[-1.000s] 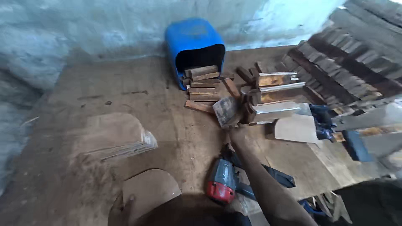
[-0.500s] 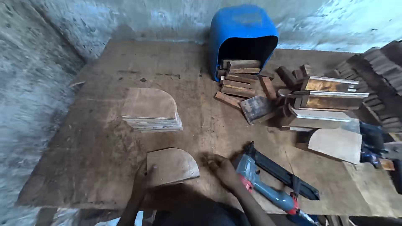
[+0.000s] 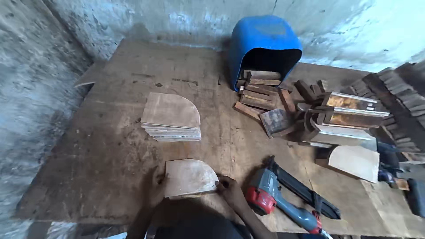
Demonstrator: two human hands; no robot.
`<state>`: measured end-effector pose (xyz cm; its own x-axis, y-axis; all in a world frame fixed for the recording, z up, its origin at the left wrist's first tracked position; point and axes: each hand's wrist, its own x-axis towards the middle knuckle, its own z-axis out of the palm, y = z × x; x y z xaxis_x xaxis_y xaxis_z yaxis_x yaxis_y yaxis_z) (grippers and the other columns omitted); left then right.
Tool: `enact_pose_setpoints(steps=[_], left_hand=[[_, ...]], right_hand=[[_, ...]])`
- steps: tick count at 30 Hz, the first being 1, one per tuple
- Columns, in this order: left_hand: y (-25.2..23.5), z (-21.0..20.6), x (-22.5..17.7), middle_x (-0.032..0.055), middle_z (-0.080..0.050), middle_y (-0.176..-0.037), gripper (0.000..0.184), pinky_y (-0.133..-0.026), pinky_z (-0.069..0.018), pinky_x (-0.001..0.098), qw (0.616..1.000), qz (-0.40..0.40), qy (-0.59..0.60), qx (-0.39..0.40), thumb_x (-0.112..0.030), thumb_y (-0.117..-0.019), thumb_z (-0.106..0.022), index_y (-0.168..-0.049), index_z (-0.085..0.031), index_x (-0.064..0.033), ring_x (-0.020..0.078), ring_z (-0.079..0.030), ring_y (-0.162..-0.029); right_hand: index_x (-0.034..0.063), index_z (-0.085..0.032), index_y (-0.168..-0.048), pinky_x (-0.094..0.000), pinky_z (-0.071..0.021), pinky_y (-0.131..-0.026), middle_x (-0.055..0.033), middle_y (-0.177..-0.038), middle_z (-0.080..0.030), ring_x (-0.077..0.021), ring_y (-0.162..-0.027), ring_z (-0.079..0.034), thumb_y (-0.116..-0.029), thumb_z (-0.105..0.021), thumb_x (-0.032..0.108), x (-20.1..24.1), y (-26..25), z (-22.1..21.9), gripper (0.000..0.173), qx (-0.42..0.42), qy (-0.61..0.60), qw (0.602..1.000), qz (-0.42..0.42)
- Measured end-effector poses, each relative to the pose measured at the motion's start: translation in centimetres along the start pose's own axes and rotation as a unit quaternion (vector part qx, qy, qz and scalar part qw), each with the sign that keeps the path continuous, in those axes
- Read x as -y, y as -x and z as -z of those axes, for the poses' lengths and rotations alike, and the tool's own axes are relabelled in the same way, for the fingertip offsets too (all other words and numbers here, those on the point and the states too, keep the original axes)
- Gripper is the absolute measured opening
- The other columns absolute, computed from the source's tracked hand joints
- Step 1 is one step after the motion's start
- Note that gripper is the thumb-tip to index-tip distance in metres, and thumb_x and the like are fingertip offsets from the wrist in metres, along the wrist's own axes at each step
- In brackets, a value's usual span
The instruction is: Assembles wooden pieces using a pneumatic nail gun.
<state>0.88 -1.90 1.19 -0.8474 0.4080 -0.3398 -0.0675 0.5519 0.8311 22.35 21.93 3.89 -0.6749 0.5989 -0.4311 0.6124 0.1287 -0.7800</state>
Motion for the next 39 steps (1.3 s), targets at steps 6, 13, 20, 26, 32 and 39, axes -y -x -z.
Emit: enact_pose_setpoints(steps=[6, 13, 20, 26, 32, 39], left_hand=[[3.6, 1.5, -1.1, 0.0190, -0.047, -0.154, 0.078, -0.116, -0.0396, 0.0544, 0.971, -0.133, -0.161, -0.116, -0.044, -0.0932, -0.067, -0.156, -0.041, -0.0060, 0.0346, -0.048, -0.140], [4.0, -0.6, -0.5, 0.0010, -0.051, -0.155, 0.069, -0.114, -0.0389, 0.0543, 0.871, -0.299, -0.390, 0.006, -0.051, -0.0863, -0.070, -0.149, -0.053, -0.0272, 0.0261, -0.046, -0.143], [-2.7, 9.0, 1.6, 0.0089, -0.054, -0.151, 0.054, -0.113, -0.0360, 0.0617, 0.873, -0.298, -0.386, -0.030, -0.041, -0.0943, -0.062, -0.145, -0.058, -0.0237, 0.0359, -0.049, -0.140], [-12.7, 15.8, 2.5, -0.0017, -0.048, -0.156, 0.064, -0.118, -0.0315, 0.0583, 0.874, -0.325, -0.361, -0.023, -0.063, -0.0916, -0.058, -0.148, -0.054, -0.0330, 0.0254, -0.042, -0.145], [-15.8, 16.5, -7.5, 0.0147, -0.052, -0.151, 0.050, -0.118, -0.0350, 0.0577, 0.921, -0.190, -0.332, -0.078, -0.018, -0.0978, -0.066, -0.147, -0.055, -0.0119, 0.0349, -0.048, -0.141], [-14.4, 11.0, -15.1, 0.0044, -0.049, -0.155, 0.078, -0.112, -0.0466, 0.0488, 0.968, -0.215, -0.117, -0.049, -0.065, -0.0931, -0.059, -0.157, -0.041, -0.0236, 0.0218, -0.051, -0.139]], right_hand=[[0.0069, -0.072, -0.114, -0.0367, -0.0618, -0.083, -0.0052, -0.099, -0.074, -0.0142, -0.086, -0.072, -0.0982, -0.066, 0.025, 1.9, -0.6, -2.0, 0.025, 0.003, -0.031, 0.999, -0.009], [0.0006, -0.066, -0.128, -0.0374, -0.0613, -0.091, -0.0119, -0.116, -0.072, -0.0172, -0.099, -0.072, -0.1009, -0.060, 0.012, 5.9, -2.9, -5.9, 0.030, 0.174, -0.120, 0.975, 0.073], [0.0043, -0.069, -0.124, -0.0436, -0.0587, -0.092, -0.0120, -0.108, -0.074, -0.0216, -0.097, -0.072, -0.1026, -0.060, 0.019, 7.8, -13.1, 7.0, 0.027, -0.091, 0.067, 0.991, 0.068], [0.0048, -0.057, -0.141, -0.0663, -0.0487, -0.103, -0.0261, -0.143, -0.056, -0.0454, -0.127, -0.058, -0.0973, -0.065, 0.027, 4.7, -25.2, 18.6, 0.050, -0.193, 0.270, 0.943, 0.015], [0.0043, -0.045, -0.152, -0.0643, -0.0370, -0.116, -0.0283, -0.159, -0.037, -0.0461, -0.147, -0.037, -0.0933, -0.070, 0.027, 1.6, -31.7, 19.8, 0.068, -0.203, 0.381, 0.900, 0.058], [0.0133, -0.055, -0.146, -0.0606, -0.0493, -0.105, -0.0174, -0.145, -0.056, -0.0404, -0.135, -0.052, -0.0959, -0.067, 0.021, 0.3, -25.0, 14.8, 0.051, -0.188, 0.373, 0.897, 0.141]])
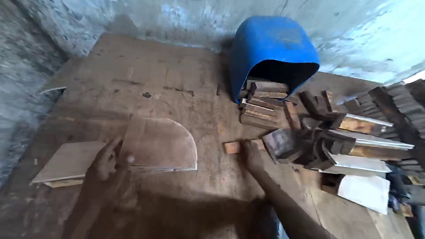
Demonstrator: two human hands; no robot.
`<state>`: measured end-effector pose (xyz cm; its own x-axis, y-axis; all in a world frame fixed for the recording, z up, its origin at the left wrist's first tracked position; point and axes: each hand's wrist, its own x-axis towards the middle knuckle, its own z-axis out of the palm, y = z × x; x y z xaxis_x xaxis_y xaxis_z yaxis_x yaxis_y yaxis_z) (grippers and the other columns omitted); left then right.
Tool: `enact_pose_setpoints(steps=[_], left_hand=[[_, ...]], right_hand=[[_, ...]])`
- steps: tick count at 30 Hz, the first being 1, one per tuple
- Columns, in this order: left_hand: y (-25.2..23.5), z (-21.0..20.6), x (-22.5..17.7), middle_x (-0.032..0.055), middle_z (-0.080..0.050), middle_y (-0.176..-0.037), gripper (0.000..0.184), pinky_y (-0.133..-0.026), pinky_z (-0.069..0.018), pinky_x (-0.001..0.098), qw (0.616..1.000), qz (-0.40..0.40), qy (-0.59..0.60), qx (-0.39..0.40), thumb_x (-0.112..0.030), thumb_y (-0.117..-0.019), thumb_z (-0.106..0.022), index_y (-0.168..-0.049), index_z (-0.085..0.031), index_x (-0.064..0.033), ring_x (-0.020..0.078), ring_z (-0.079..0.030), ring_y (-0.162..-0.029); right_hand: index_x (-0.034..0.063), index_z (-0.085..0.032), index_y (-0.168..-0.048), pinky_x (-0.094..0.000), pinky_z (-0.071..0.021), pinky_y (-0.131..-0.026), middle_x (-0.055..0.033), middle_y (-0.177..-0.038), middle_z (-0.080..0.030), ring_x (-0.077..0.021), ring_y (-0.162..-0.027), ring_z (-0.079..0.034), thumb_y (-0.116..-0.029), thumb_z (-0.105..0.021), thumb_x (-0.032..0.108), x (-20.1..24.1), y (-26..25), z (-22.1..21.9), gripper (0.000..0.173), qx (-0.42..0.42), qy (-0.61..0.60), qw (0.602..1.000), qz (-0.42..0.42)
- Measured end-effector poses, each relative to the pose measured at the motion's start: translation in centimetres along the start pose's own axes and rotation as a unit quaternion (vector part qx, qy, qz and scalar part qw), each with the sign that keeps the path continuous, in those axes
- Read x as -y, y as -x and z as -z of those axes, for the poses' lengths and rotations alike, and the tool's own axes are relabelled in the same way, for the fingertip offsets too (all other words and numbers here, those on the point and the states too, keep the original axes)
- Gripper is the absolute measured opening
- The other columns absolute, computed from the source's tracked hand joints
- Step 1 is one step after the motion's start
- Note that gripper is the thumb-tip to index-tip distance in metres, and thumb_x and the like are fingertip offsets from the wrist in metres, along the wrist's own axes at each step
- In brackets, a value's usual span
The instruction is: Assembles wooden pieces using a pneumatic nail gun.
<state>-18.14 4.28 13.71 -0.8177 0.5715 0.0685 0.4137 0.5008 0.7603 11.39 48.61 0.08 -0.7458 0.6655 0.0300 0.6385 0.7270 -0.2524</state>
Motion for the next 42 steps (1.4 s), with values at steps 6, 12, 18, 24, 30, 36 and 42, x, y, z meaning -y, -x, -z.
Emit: enact_pose_setpoints(steps=[6, 12, 18, 24, 30, 36, 42], left_hand=[[1.0, -2.8, -2.9, 0.0161, -0.049, -0.154, 0.077, -0.114, -0.0371, 0.0624, 0.992, -0.012, -0.121, -0.028, -0.057, -0.0897, -0.069, -0.152, -0.049, -0.0178, 0.0413, -0.044, -0.142], [0.9, -2.3, -4.0, 0.0250, -0.054, -0.143, 0.082, -0.106, -0.0412, 0.0698, 0.990, 0.073, -0.103, -0.058, -0.036, -0.0845, -0.084, -0.154, -0.045, -0.0173, 0.0487, -0.050, -0.132], [0.4, 0.2, -4.5, 0.0284, -0.061, -0.131, 0.097, -0.095, -0.0489, 0.0697, 0.982, 0.185, -0.028, -0.013, -0.032, -0.0786, -0.090, -0.158, -0.035, -0.0161, 0.0477, -0.061, -0.116], [8.2, 4.9, -4.8, 0.0122, -0.065, -0.130, 0.075, -0.067, -0.0546, 0.0403, 0.963, 0.175, 0.199, -0.049, -0.013, -0.0918, -0.076, -0.156, -0.042, -0.0322, 0.0249, -0.066, -0.088], [18.8, 4.3, -1.3, 0.0057, -0.072, -0.115, 0.040, -0.064, -0.0598, 0.0292, 0.917, 0.199, 0.343, -0.034, -0.008, -0.0976, -0.060, -0.137, -0.061, -0.0103, 0.0139, -0.070, -0.080], [24.0, -5.6, 0.3, 0.0098, -0.071, -0.119, 0.030, -0.072, -0.0599, 0.0318, 0.893, 0.239, 0.381, 0.025, -0.005, -0.1008, -0.057, -0.130, -0.065, -0.0004, 0.0152, -0.070, -0.086], [23.3, -13.4, 1.7, 0.0060, -0.066, -0.138, 0.032, -0.109, -0.0502, 0.0362, 0.950, 0.081, 0.287, 0.092, -0.014, -0.1031, -0.056, -0.132, -0.069, -0.0066, 0.0156, -0.062, -0.127]], right_hand=[[0.0254, -0.062, -0.142, -0.0469, -0.0471, -0.112, -0.0019, -0.148, -0.058, -0.0254, -0.139, -0.051, -0.0938, -0.060, 0.022, 9.6, 11.9, 0.1, 0.049, 0.074, -0.064, 0.995, 0.036], [0.0281, -0.055, -0.149, -0.0583, -0.0366, -0.119, -0.0037, -0.156, -0.049, -0.0333, -0.150, -0.036, -0.0829, -0.079, 0.038, 12.7, 20.6, -0.5, 0.071, 0.099, -0.104, 0.985, 0.091], [0.0326, -0.056, -0.148, -0.0611, -0.0345, -0.118, -0.0008, -0.156, -0.051, -0.0344, -0.150, -0.035, -0.0844, -0.076, 0.033, 11.7, 22.0, -0.9, 0.067, 0.099, -0.088, 0.989, 0.065], [0.0166, -0.052, -0.151, -0.0597, -0.0394, -0.116, -0.0183, -0.160, -0.041, -0.0443, -0.146, -0.038, -0.0863, -0.072, 0.034, 10.2, 22.7, -1.5, 0.070, 0.065, -0.167, 0.984, 0.007], [0.0170, -0.061, -0.143, -0.0525, -0.0484, -0.108, -0.0232, -0.146, -0.049, -0.0412, -0.132, -0.050, -0.0785, -0.083, 0.030, 10.3, 21.7, -0.1, 0.070, 0.133, -0.191, 0.973, -0.011], [0.0069, -0.069, -0.119, -0.0407, -0.0562, -0.098, -0.0201, -0.131, -0.056, -0.0306, -0.118, -0.061, -0.0847, -0.074, 0.017, 11.1, 23.1, -0.5, 0.036, 0.063, -0.188, 0.979, 0.052], [0.0049, -0.066, -0.124, -0.0385, -0.0551, -0.104, -0.0162, -0.135, -0.059, -0.0252, -0.125, -0.061, -0.0878, -0.076, 0.021, 10.0, 24.1, -0.8, 0.041, 0.049, -0.248, 0.966, 0.047]])
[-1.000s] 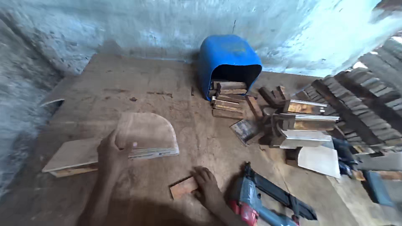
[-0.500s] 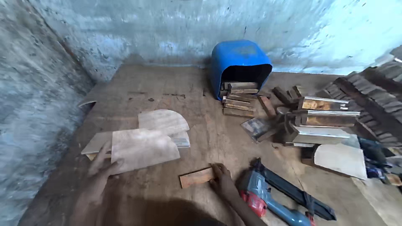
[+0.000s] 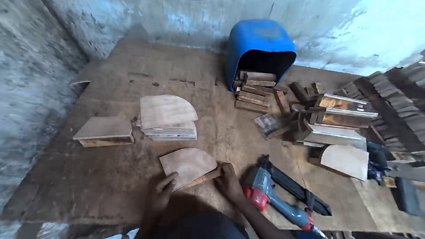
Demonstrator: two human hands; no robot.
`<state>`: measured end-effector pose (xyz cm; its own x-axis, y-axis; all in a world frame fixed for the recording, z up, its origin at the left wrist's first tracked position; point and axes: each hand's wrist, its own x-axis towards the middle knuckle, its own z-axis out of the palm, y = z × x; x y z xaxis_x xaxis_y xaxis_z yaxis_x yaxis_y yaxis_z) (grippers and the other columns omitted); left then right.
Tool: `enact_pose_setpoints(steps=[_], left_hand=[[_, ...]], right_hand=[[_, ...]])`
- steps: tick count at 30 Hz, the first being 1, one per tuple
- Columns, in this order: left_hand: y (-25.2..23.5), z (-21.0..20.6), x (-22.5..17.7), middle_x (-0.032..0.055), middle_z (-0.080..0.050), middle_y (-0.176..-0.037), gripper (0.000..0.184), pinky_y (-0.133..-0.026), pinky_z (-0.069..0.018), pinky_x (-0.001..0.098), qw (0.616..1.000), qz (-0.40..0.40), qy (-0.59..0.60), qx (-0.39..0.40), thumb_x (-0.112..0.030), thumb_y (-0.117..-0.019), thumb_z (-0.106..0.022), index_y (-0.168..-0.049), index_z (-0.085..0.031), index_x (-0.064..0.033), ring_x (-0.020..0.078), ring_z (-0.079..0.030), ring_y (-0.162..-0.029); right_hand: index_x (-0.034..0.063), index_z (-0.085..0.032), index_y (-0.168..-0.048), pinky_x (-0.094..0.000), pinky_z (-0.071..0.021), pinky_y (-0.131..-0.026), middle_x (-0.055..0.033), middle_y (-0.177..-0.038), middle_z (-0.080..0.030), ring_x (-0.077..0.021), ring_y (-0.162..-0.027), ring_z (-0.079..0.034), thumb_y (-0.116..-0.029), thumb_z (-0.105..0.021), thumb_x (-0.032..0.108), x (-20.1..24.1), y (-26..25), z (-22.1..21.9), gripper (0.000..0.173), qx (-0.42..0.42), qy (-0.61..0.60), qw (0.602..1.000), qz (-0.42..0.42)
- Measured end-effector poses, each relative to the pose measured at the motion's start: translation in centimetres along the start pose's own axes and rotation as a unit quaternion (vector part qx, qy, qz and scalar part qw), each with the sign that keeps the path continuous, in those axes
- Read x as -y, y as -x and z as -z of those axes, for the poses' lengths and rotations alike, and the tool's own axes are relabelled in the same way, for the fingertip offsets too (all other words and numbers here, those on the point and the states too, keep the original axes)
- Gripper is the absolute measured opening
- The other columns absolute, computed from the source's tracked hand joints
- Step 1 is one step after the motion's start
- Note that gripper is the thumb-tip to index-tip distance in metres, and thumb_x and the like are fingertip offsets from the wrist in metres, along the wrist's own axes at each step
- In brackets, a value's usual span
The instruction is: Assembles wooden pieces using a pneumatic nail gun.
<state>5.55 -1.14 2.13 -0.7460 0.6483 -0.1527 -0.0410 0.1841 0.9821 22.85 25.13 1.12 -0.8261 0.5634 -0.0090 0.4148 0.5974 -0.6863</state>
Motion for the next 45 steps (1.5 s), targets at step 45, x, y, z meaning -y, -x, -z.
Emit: enact_pose_setpoints(steps=[45], left_hand=[[-0.5, 1.8, 3.2, -0.0020, -0.074, -0.124, 0.040, -0.098, -0.0576, 0.0298, 0.985, -0.079, -0.113, 0.100, -0.022, -0.0882, -0.079, -0.127, -0.074, -0.0165, 0.0069, -0.070, -0.110]], right_hand=[[0.0074, -0.076, -0.101, -0.0524, -0.0570, -0.090, -0.0110, -0.098, -0.074, -0.0286, -0.095, -0.072, -0.0951, -0.069, 0.026, 2.9, 0.2, 3.0, 0.020, 0.073, 0.107, 0.982, -0.141]])
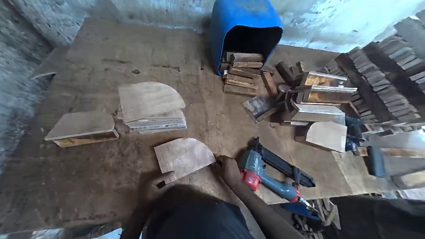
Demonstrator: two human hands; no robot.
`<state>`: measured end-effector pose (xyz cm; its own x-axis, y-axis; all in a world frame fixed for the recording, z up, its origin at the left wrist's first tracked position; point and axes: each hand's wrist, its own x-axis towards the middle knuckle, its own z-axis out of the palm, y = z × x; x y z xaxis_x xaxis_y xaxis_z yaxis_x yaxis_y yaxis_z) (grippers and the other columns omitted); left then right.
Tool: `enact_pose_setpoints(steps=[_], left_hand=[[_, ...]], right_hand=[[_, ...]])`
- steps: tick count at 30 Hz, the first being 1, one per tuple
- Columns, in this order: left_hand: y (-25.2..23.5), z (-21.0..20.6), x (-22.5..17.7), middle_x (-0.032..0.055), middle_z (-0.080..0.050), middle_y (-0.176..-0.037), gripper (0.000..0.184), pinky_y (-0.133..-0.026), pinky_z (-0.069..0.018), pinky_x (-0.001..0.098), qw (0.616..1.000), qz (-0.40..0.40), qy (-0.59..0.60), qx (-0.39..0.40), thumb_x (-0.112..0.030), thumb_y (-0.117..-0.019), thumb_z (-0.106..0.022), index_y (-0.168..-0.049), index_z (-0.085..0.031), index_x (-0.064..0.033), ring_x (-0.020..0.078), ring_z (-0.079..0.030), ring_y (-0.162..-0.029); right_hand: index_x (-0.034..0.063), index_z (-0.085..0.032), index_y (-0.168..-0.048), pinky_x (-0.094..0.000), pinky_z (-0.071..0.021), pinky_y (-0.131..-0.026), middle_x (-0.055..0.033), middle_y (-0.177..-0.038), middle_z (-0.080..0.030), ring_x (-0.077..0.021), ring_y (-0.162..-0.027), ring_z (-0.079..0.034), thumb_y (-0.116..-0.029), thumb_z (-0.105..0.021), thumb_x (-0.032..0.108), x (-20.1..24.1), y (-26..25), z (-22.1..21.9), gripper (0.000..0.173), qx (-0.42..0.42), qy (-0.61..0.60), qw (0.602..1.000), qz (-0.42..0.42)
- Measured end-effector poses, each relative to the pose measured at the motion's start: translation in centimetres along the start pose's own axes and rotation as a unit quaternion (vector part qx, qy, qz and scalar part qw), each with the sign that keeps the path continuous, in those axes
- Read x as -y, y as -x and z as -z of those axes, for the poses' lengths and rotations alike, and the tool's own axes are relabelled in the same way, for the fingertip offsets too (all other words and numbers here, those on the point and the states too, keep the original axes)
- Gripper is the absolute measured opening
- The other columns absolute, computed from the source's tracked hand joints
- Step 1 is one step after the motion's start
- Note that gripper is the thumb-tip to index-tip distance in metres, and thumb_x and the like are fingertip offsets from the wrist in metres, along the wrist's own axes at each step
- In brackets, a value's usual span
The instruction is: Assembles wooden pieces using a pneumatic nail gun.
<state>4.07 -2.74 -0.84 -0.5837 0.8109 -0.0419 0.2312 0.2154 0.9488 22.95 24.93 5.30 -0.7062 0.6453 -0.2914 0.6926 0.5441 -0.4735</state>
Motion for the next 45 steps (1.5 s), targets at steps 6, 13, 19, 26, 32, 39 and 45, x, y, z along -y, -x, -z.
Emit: enact_pose_setpoints(steps=[6, 13, 19, 26, 32, 39, 45], left_hand=[[-0.2, 0.0, 0.6, -0.0018, -0.075, -0.121, 0.038, -0.097, -0.0583, 0.0292, 0.999, -0.037, -0.007, -0.009, -0.023, -0.0875, -0.079, -0.124, -0.075, -0.0152, 0.0067, -0.071, -0.108], [-0.1, -0.1, 0.5, -0.0013, -0.076, -0.119, 0.036, -0.095, -0.0591, 0.0293, 0.999, -0.032, 0.005, -0.020, -0.023, -0.0858, -0.080, -0.121, -0.077, -0.0147, 0.0071, -0.072, -0.106], [0.4, -0.2, -0.3, -0.0018, -0.077, -0.111, 0.036, -0.083, -0.0613, 0.0276, 1.000, -0.006, -0.002, -0.029, -0.023, -0.0861, -0.079, -0.121, -0.076, -0.0143, 0.0061, -0.073, -0.091], [0.4, -0.4, -0.5, -0.0039, -0.077, -0.093, 0.034, -0.066, -0.0572, 0.0221, 0.999, -0.007, -0.021, -0.044, -0.022, -0.0841, -0.078, -0.117, -0.078, -0.0156, 0.0006, -0.065, -0.069], [0.6, -0.7, 0.0, -0.0027, -0.078, -0.103, 0.034, -0.074, -0.0599, 0.0240, 0.998, -0.001, -0.040, -0.058, -0.023, -0.0832, -0.080, -0.116, -0.078, -0.0153, 0.0019, -0.070, -0.079], [0.6, -0.8, -0.4, 0.0006, -0.077, -0.107, 0.031, -0.087, -0.0605, 0.0283, 0.997, -0.001, -0.064, -0.045, -0.023, -0.0846, -0.078, -0.114, -0.078, -0.0133, 0.0060, -0.072, -0.094], [0.7, -1.1, -0.6, -0.0038, -0.076, -0.112, 0.036, -0.078, -0.0584, 0.0222, 0.999, 0.003, -0.003, -0.051, -0.018, -0.0834, -0.081, -0.119, -0.077, -0.0166, 0.0002, -0.069, -0.085]], right_hand=[[0.0090, -0.074, -0.091, -0.0545, -0.0575, -0.080, -0.0097, -0.085, -0.073, -0.0282, -0.084, -0.071, -0.0921, -0.074, 0.032, 0.0, -1.1, 0.9, 0.023, 0.038, -0.018, 0.999, -0.032], [0.0114, -0.074, -0.086, -0.0566, -0.0569, -0.074, -0.0078, -0.081, -0.071, -0.0277, -0.079, -0.070, -0.0879, -0.077, 0.032, 0.3, -1.4, 1.4, 0.021, 0.054, -0.033, 0.997, -0.048], [0.0094, -0.071, -0.091, -0.0579, -0.0572, -0.076, -0.0106, -0.086, -0.071, -0.0308, -0.084, -0.071, -0.0918, -0.071, 0.030, 0.6, -0.9, 1.0, 0.021, 0.036, 0.010, 0.999, -0.018], [0.0087, -0.071, -0.091, -0.0566, -0.0579, -0.074, -0.0107, -0.087, -0.070, -0.0299, -0.082, -0.070, -0.0936, -0.071, 0.028, -0.3, -1.3, 1.0, 0.020, 0.053, 0.005, 0.998, 0.030], [0.0117, -0.070, -0.126, -0.0506, -0.0595, -0.092, -0.0103, -0.119, -0.070, -0.0258, -0.106, -0.070, -0.0970, -0.067, 0.021, -4.6, 4.7, 7.2, 0.031, -0.099, -0.003, 0.995, 0.019], [-0.0009, -0.032, -0.157, -0.0662, -0.0459, -0.105, -0.0325, -0.136, -0.056, -0.0498, -0.125, -0.056, -0.0751, -0.087, 0.021, -16.3, 8.1, 5.0, 0.101, -0.022, 0.098, 0.984, -0.145], [0.0013, -0.046, -0.146, -0.0654, -0.0544, -0.090, -0.0253, -0.114, -0.070, -0.0435, -0.106, -0.069, -0.0846, -0.078, 0.026, -14.9, 4.9, 7.6, 0.073, 0.071, 0.183, 0.968, -0.156]])
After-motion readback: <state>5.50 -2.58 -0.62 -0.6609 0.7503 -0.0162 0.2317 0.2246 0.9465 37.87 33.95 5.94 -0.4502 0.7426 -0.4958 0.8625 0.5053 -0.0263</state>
